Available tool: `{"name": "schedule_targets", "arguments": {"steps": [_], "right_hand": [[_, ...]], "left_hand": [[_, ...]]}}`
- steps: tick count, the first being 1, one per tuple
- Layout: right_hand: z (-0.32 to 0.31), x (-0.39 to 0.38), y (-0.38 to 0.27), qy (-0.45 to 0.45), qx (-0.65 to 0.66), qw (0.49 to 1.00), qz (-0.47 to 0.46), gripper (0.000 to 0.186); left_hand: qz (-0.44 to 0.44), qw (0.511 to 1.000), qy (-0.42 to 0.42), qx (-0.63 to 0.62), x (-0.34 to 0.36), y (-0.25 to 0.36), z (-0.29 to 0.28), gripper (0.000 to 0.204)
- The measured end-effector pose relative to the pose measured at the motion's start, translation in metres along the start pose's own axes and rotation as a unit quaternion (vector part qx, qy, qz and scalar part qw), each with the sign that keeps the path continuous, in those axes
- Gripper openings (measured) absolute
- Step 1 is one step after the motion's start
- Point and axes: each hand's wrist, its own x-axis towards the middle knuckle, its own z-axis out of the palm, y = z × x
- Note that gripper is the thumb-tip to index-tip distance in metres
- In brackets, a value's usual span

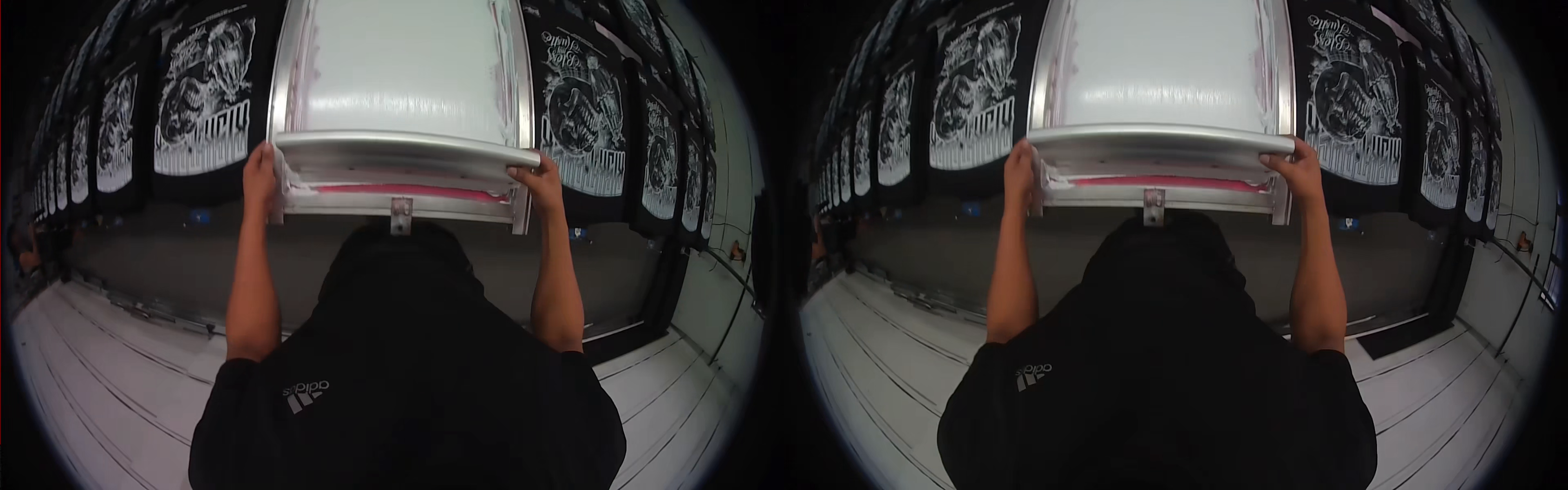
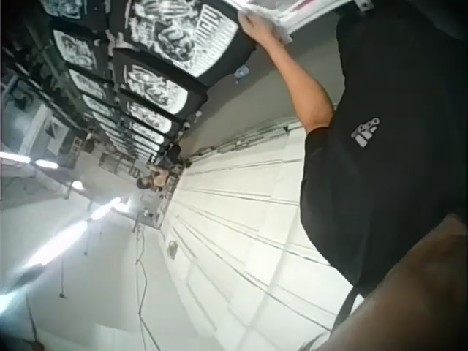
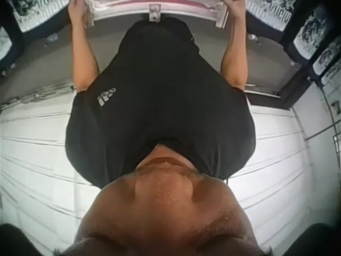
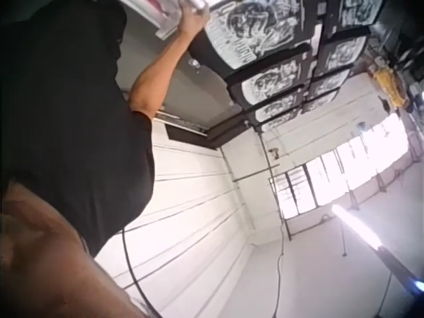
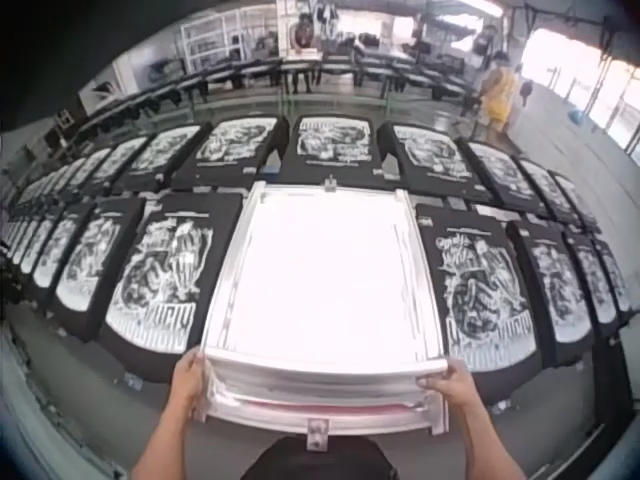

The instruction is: The recorder is screen printing graphics onto black t-shirts using a manual screen and squeegee.

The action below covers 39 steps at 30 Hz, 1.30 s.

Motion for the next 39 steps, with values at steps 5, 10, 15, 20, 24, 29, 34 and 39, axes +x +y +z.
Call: {"name": "schedule_targets", "arguments": {"steps": [5,10,15,20,24,29,34,39], "right_hand": [[0.011,-0.001,0.013,0.003,0.006,1.000,0.003,0.029],[0.016,-0.008,0.014,0.007,0.022,1.000,-0.002,0.029],[0.008,-0.003,0.015,0.012,0.008,1.000,-0.013,0.030],[0.006,-0.002,0.024,-0.006,0.008,1.000,0.011,0.032],[0.012,-0.019,-0.013,-0.051,-0.264,0.963,0.005,0.032],[0.054,-0.050,-0.037,-0.054,-0.578,0.801,-0.144,0.031],[0.043,0.011,-0.078,-0.122,-0.546,0.828,-0.026,0.033],[0.027,0.150,-0.126,-0.098,-0.572,0.807,-0.108,0.032]], "left_hand": [[0.010,0.999,-0.008,-0.038,0.006,-0.015,-0.004,0.044],[0.035,0.999,0.002,-0.005,-0.005,-0.008,0.000,0.046],[0.045,0.998,-0.012,-0.045,-0.006,-0.004,0.005,0.044],[0.039,0.997,-0.027,0.059,-0.009,-0.009,0.007,0.049],[0.226,0.969,-0.003,0.100,-0.010,0.002,-0.017,0.046],[0.344,0.736,-0.338,0.475,-0.056,0.110,0.000,0.045],[0.365,0.790,-0.294,0.397,0.006,0.159,0.027,0.020],[0.361,0.806,-0.247,0.398,0.112,0.212,0.073,0.018]]}}
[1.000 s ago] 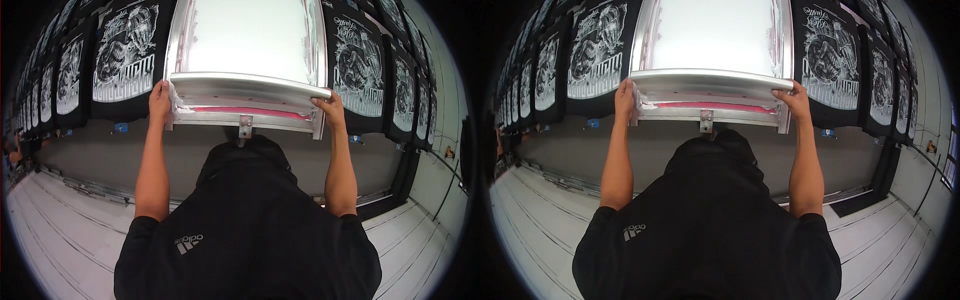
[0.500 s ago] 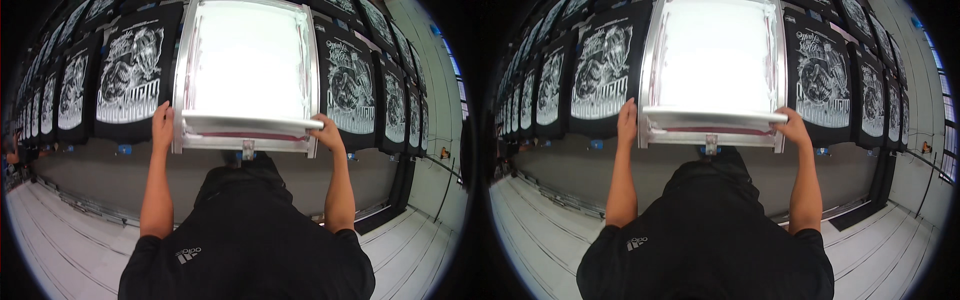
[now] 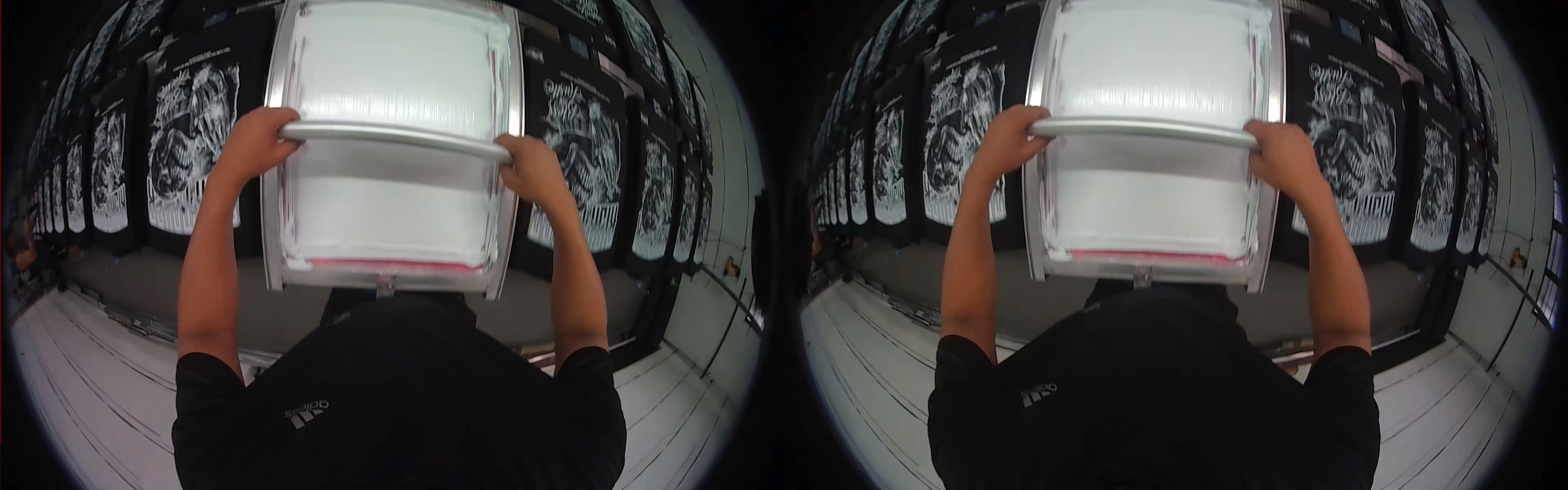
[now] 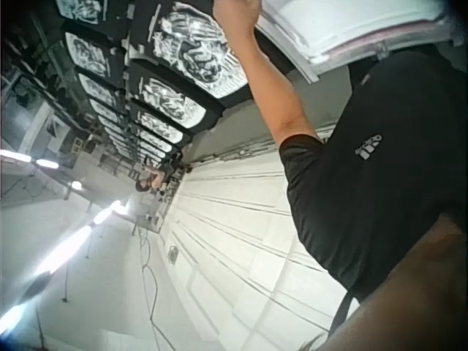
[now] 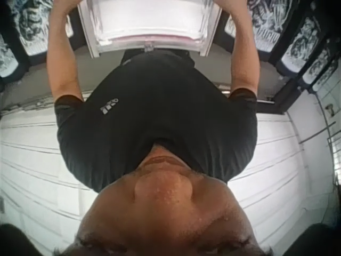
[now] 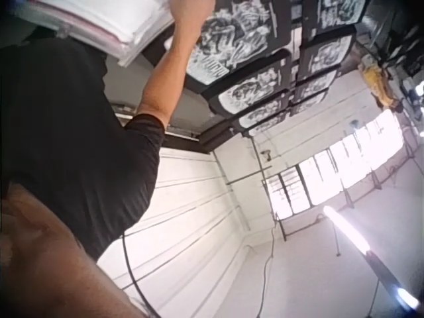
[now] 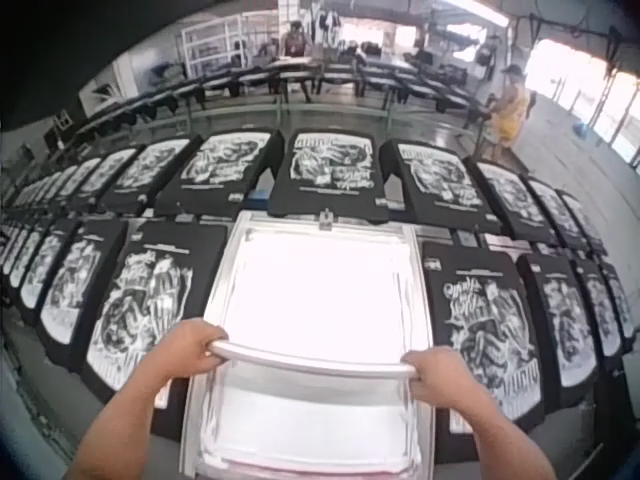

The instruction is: The recorder is screen printing graphics onto black t-shirts using a manual screen and squeegee.

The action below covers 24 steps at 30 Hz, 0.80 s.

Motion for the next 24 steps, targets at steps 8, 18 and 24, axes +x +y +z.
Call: {"name": "schedule_targets", "arguments": {"steps": [8,18,24], "right_hand": [[-0.010,0.195,0.061,0.189,-0.163,0.966,-0.065,0.023],[0.051,0.063,0.019,0.100,-0.148,0.983,-0.043,0.031],[0.057,-0.119,-0.037,0.040,-0.024,0.997,-0.064,0.038]], "left_hand": [[0.078,0.957,0.244,0.136,0.166,-0.092,0.015,0.034],[0.041,0.980,0.152,0.121,0.021,-0.036,0.065,0.034],[0.026,0.996,0.069,0.049,-0.145,0.042,0.055,0.033]]}}
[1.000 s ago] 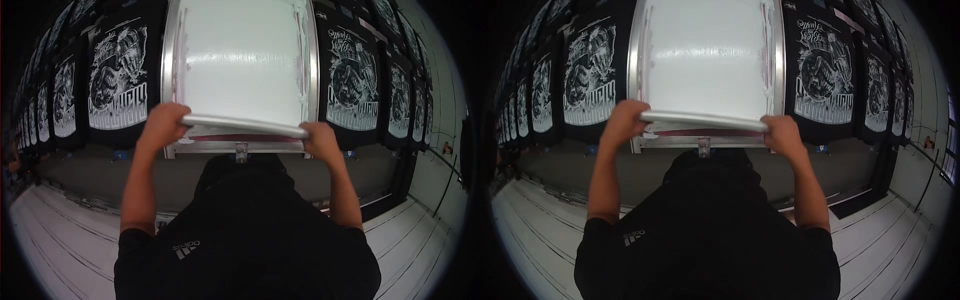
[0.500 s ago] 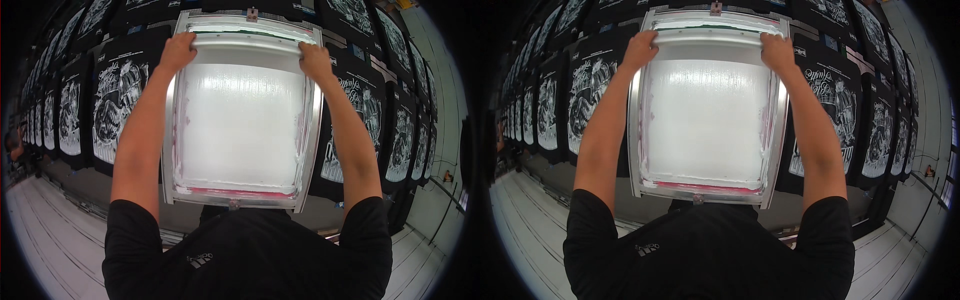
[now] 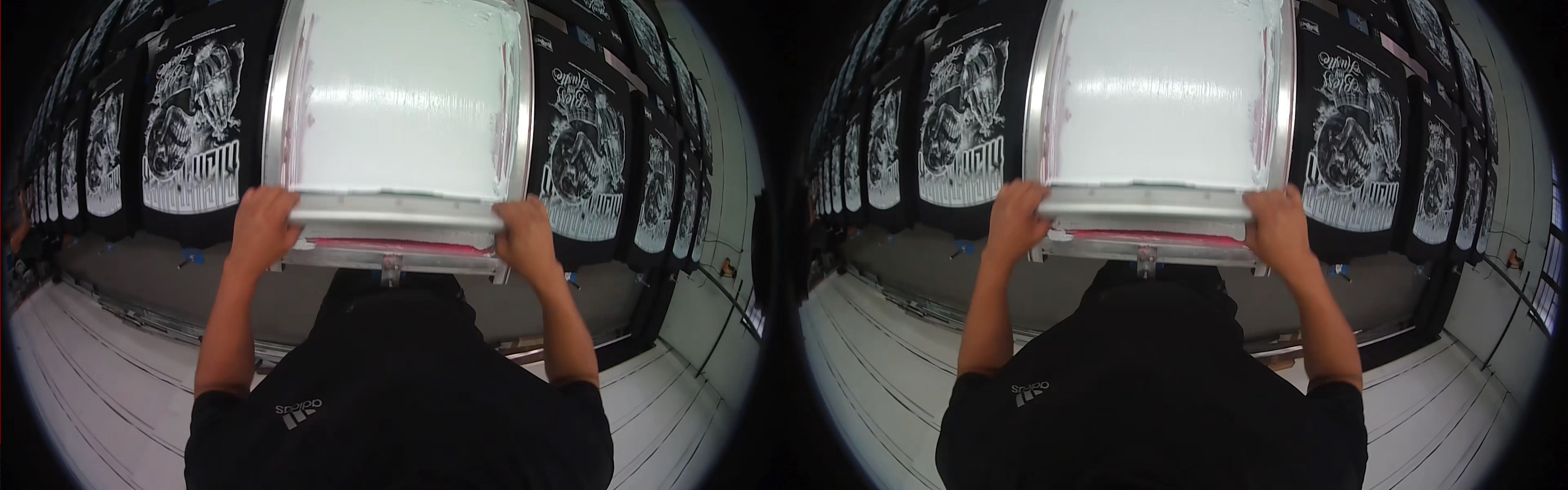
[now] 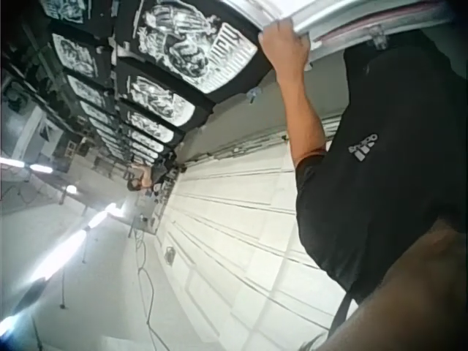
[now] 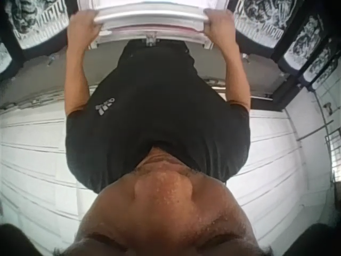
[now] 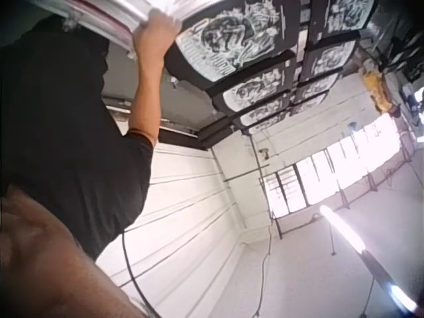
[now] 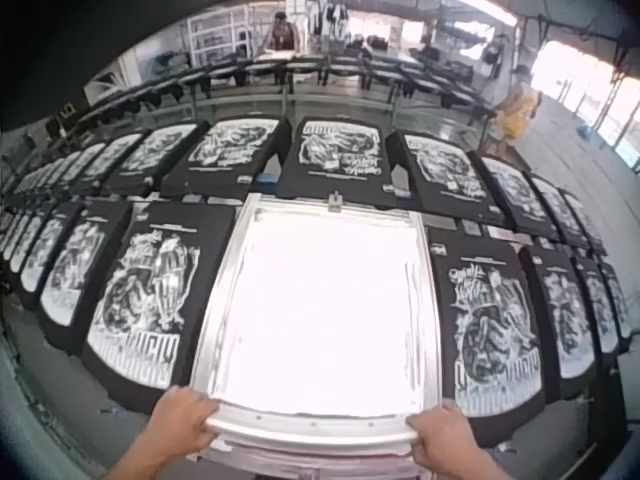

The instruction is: The recorder is screen printing graphics onto black t-shirts using a manual screen and squeegee.

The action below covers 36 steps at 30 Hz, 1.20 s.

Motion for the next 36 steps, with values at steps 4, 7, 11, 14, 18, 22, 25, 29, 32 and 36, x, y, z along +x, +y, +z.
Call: {"name": "schedule_targets", "arguments": {"steps": [4,7,11,14,18,22,25,29,32,36], "right_hand": [[0.015,-0.060,-0.037,-0.030,0.029,0.998,0.048,0.038],[0.033,-0.066,-0.036,-0.053,0.012,0.996,0.068,0.039],[0.035,-0.054,-0.028,-0.106,0.015,0.991,0.080,0.036],[0.049,-0.078,-0.041,-0.030,-0.005,0.998,0.060,0.039],[0.048,-0.037,-0.022,0.014,-0.016,0.997,0.071,0.042],[0.036,0.056,0.023,0.055,-0.046,0.997,0.039,0.043],[0.032,0.127,0.069,0.121,-0.076,0.990,0.020,0.041],[-0.007,0.240,0.118,0.078,-0.137,0.986,0.045,0.038],[-0.031,0.312,0.139,0.037,-0.148,0.986,0.069,0.040],[-0.067,0.366,0.161,-0.017,-0.133,0.989,0.055,0.044]], "left_hand": [[-0.030,0.999,-0.014,-0.033,-0.061,0.029,0.009,0.030],[-0.033,0.999,0.005,-0.036,-0.073,0.035,0.028,0.028],[-0.059,0.996,-0.024,-0.061,-0.069,0.027,0.033,0.027],[-0.054,0.998,-0.014,-0.041,-0.098,0.035,0.047,0.031],[-0.034,0.998,0.048,-0.017,-0.055,0.014,0.054,0.041],[-0.004,0.996,0.092,-0.012,0.040,-0.037,0.057,0.039],[-0.008,0.996,0.090,0.002,0.131,-0.074,0.055,0.042],[-0.042,0.993,0.095,0.052,0.246,-0.125,0.044,0.033],[-0.054,0.993,0.072,0.074,0.320,-0.154,0.028,0.034],[-0.056,0.997,-0.007,0.046,0.372,-0.164,-0.002,0.040]]}}
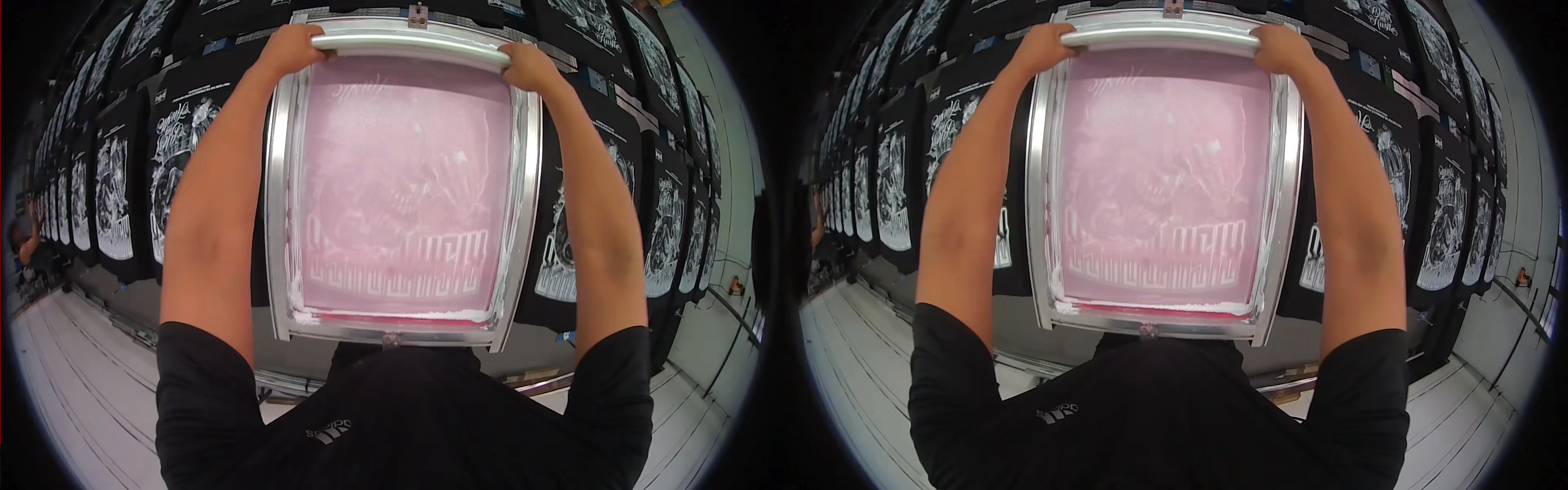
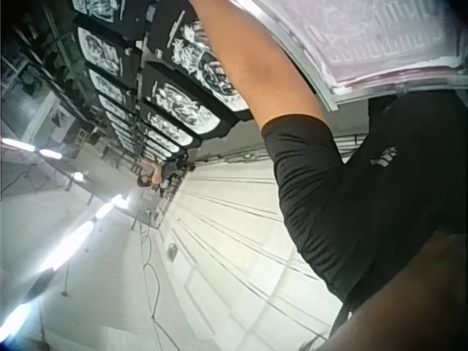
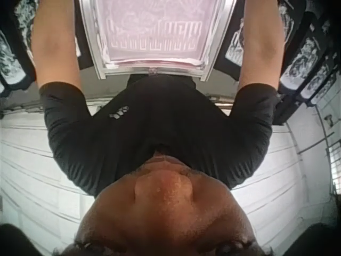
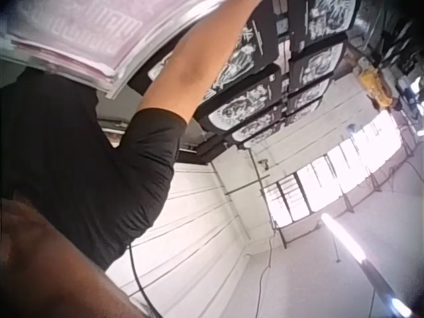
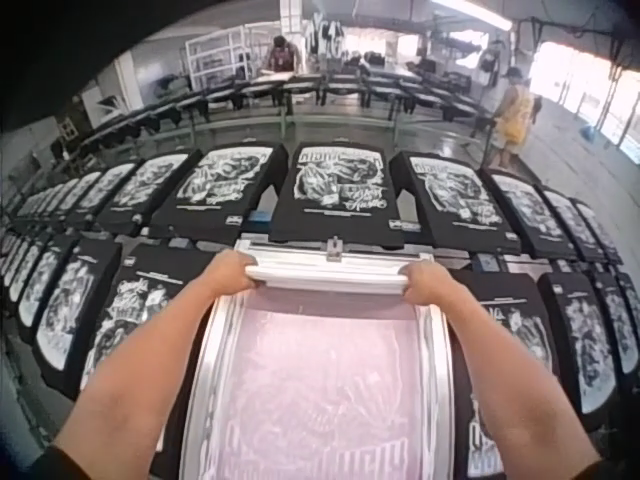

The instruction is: The recorder is screen printing graphics onto black t-shirts using a manual screen and squeegee.

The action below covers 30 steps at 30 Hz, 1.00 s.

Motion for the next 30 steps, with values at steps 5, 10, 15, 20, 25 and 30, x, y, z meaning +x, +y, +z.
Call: {"name": "schedule_targets", "arguments": {"steps": [5,10,15,20,25,30], "right_hand": [[-0.006,-0.123,-0.038,0.009,0.031,0.999,0.017,0.039],[0.018,-0.346,-0.124,-0.078,0.147,0.986,-0.012,0.038],[0.063,-0.426,-0.165,-0.070,0.152,0.986,0.026,0.041],[0.067,-0.424,-0.158,-0.097,0.152,0.984,0.001,0.045],[0.088,-0.431,-0.165,0.006,0.127,0.992,0.010,0.046],[0.081,-0.270,-0.106,0.074,0.069,0.995,-0.009,0.047]], "left_hand": [[-0.002,0.999,-0.004,-0.047,-0.102,0.042,-0.021,0.036],[-0.006,0.989,-0.076,-0.125,-0.359,0.098,-0.009,0.040],[0.008,0.994,-0.036,-0.103,-0.444,0.139,0.023,0.039],[0.003,0.995,-0.008,-0.103,-0.454,0.136,0.029,0.034],[0.024,0.995,0.057,-0.074,-0.451,0.139,0.052,0.039],[0.068,0.987,0.130,-0.068,-0.281,0.059,0.063,0.036]]}}
